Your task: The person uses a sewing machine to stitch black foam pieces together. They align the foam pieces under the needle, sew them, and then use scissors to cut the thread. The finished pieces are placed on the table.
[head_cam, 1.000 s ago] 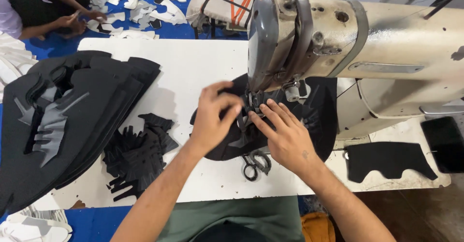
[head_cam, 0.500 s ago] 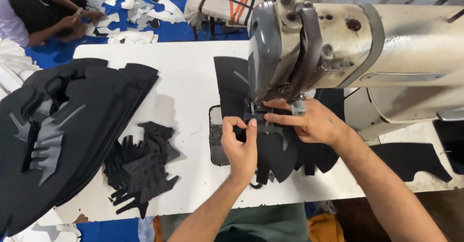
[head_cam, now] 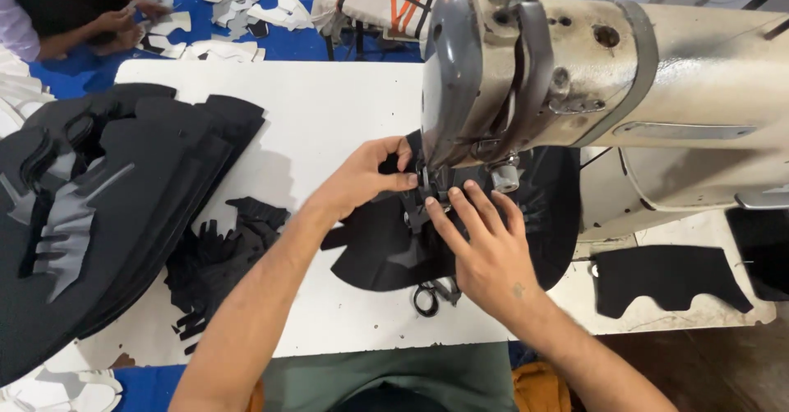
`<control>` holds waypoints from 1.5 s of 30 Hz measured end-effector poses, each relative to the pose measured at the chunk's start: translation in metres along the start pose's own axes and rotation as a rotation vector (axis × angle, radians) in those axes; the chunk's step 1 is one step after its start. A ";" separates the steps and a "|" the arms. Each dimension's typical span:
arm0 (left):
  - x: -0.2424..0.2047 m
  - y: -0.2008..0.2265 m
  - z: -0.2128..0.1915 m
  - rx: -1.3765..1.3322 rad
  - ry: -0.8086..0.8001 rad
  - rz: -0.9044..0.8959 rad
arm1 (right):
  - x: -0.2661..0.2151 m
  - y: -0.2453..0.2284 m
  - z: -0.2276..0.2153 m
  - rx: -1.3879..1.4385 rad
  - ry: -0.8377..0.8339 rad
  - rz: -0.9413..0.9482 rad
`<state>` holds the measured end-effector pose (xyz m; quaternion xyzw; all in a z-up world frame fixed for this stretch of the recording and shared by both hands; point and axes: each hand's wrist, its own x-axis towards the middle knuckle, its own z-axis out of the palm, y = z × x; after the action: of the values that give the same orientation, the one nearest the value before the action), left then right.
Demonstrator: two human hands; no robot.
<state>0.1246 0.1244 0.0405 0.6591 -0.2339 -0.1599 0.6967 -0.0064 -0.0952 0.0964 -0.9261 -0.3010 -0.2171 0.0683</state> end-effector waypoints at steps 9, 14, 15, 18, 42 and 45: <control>0.010 0.006 -0.007 0.067 -0.022 -0.041 | 0.008 -0.007 -0.005 -0.092 -0.085 0.065; 0.003 0.011 -0.004 0.071 -0.014 -0.022 | 0.009 -0.008 -0.005 -0.088 -0.098 0.069; 0.004 0.012 -0.005 0.070 -0.011 -0.021 | 0.010 -0.009 -0.006 -0.088 -0.099 0.066; 0.005 0.009 -0.006 0.081 -0.028 -0.043 | 0.008 -0.010 -0.007 -0.077 -0.090 0.064; -0.070 0.000 0.107 0.028 0.844 0.214 | -0.081 0.060 0.024 0.805 0.357 0.729; -0.066 -0.001 0.111 0.005 0.874 0.189 | -0.083 0.095 -0.023 0.045 0.697 0.488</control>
<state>0.0099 0.0655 0.0343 0.6424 0.0228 0.1984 0.7399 -0.0197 -0.2217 0.0809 -0.8397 -0.0365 -0.4880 0.2355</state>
